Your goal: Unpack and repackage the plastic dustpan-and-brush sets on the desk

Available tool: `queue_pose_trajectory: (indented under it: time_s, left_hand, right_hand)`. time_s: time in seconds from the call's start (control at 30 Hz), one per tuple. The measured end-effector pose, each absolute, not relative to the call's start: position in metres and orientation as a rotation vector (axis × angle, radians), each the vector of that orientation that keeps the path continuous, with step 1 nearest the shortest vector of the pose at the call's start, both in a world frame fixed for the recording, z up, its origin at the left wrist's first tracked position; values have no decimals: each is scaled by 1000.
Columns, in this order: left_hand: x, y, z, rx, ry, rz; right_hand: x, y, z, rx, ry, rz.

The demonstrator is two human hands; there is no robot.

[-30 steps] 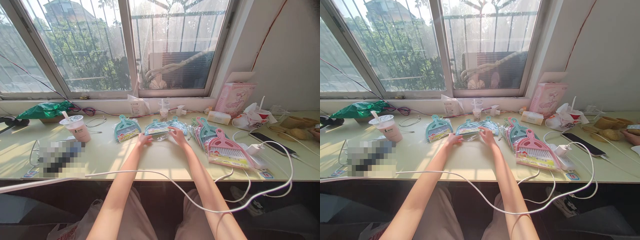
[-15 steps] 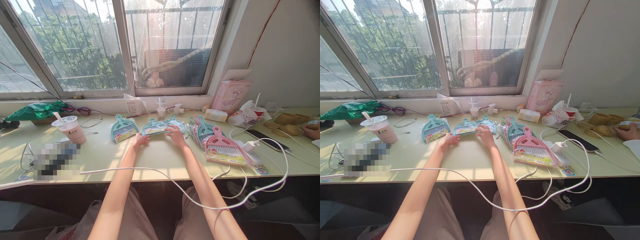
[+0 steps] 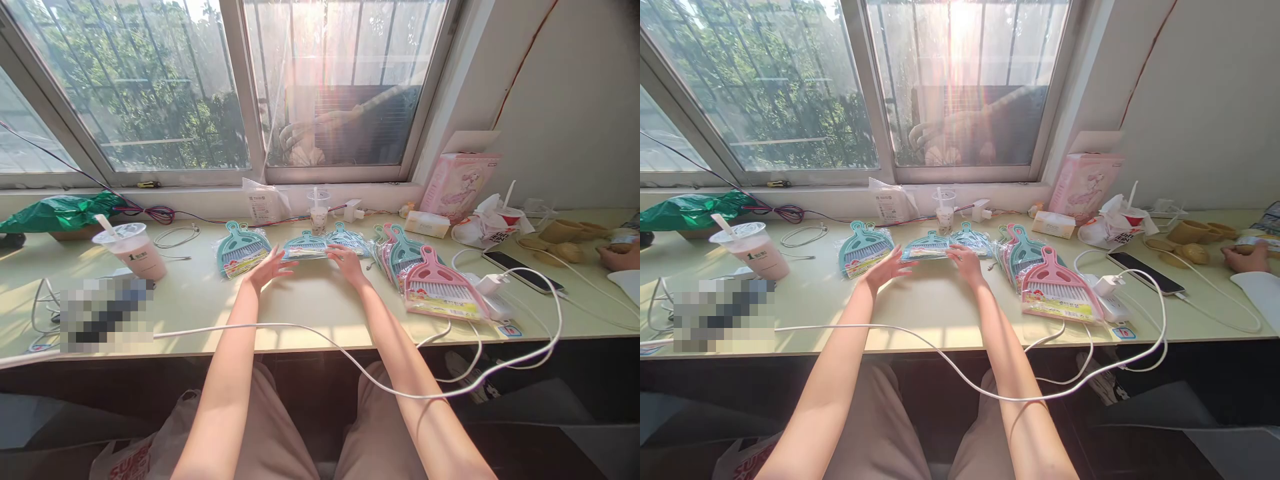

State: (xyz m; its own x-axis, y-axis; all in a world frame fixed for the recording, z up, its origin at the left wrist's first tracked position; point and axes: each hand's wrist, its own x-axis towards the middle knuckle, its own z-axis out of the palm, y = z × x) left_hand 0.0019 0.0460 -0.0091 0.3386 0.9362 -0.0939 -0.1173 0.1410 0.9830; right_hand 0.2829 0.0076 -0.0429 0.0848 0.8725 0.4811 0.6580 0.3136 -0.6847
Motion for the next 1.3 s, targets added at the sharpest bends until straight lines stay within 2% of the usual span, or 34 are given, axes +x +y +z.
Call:
queue_pose_trajectory:
  time_s: [0.13, 0.37, 0.73, 0.97, 1.3]
  left_hand:
    - [-10, 43, -5, 1374, 722, 758]
    - [18, 50, -20, 1421, 838, 1069]
    - [26, 62, -32, 1233, 1189, 1231]
    - [29, 65, -38, 1147, 1305, 1264]
    - [23, 59, -28, 1063, 1280, 1131]
  right_hand:
    - [283, 8, -44, -1383, -1535, 348]
    - [282, 11, -51, -1350, -1509, 362]
    - [259, 7, -47, -1298, -1569, 407]
    - [253, 8, -55, -1410, -1385, 485]
    - [261, 18, -59, -1283, -888, 1042]
